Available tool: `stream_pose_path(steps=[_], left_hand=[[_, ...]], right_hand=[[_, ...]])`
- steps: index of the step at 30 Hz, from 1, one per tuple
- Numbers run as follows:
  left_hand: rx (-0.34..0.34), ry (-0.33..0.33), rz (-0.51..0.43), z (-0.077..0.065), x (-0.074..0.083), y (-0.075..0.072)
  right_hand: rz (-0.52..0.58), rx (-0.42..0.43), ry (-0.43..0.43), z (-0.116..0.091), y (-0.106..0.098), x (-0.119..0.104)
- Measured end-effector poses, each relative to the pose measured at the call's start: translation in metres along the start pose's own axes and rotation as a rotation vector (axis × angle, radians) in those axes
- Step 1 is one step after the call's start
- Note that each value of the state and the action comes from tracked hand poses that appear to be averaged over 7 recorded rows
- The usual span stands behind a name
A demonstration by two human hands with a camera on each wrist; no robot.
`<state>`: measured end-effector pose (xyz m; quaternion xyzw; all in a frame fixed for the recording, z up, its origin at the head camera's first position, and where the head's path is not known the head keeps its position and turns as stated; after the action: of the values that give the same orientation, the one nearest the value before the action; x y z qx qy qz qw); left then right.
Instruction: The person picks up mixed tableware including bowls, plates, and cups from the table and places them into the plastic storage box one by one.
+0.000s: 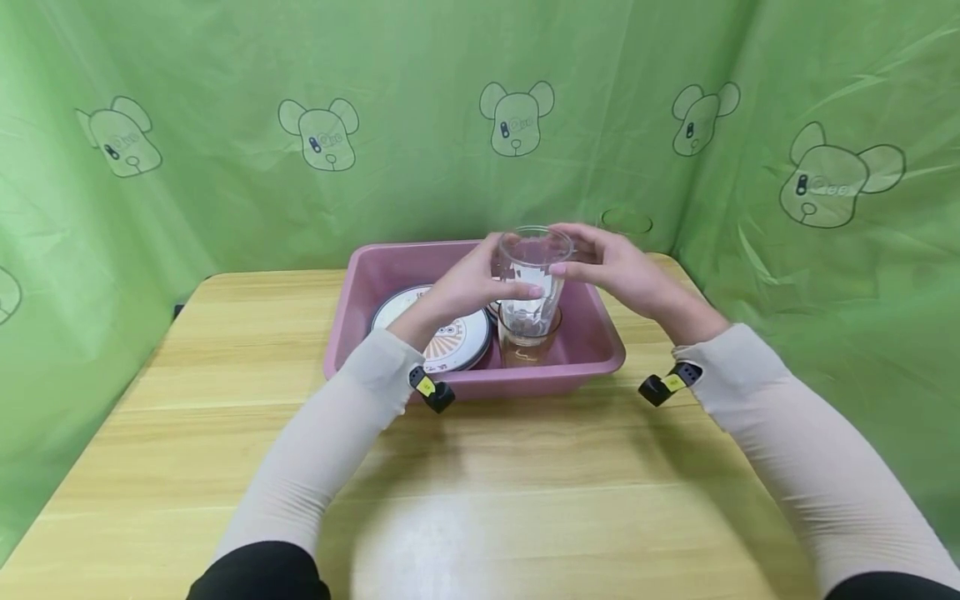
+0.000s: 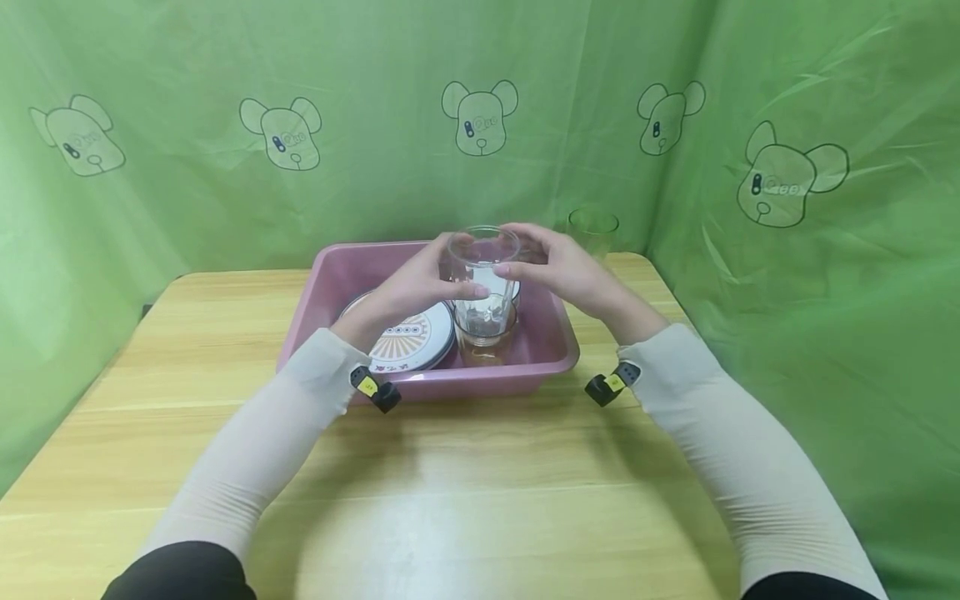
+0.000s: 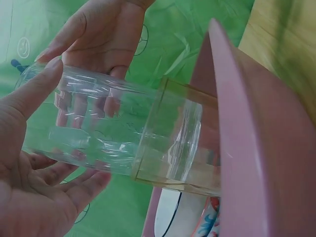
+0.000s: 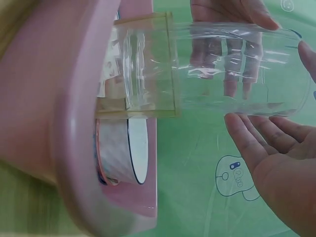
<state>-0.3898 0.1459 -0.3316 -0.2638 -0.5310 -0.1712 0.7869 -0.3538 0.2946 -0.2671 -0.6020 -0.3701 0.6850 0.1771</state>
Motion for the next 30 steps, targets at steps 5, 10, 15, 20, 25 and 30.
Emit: stream_pose_path(steps=[5,10,15,20,25,30], left_hand=[[-0.007,-0.004,0.056,-0.002,-0.003,0.002],[-0.020,0.003,0.087,-0.003,-0.009,0.003],[-0.038,-0.025,0.131,-0.004,-0.014,0.004],[-0.050,-0.047,0.199,-0.005,-0.017,0.005],[-0.067,-0.020,0.223,-0.004,-0.018,0.008],[-0.072,-0.002,0.213,-0.004,-0.017,0.009]], right_hand=[[0.024,-0.014,0.003,-0.002,0.004,0.004],[0.030,-0.019,0.000,-0.002,0.009,0.009],[0.034,-0.023,0.023,-0.004,0.013,0.016],[0.035,-0.019,0.052,-0.006,0.016,0.021],[0.064,-0.032,0.059,-0.007,0.020,0.023],[0.075,-0.040,0.048,-0.008,0.022,0.024]])
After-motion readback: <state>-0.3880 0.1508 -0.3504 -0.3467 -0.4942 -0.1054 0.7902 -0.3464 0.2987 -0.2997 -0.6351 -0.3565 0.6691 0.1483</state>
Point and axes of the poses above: each hand's wrist, its own z-axis towards the middle knuckle, its own y-axis out of the palm, x = y × z, the point moved 8 cm from there along z, towards the middle knuckle, and after that the axes turned 1 degree about z, right-handed, at the moved point
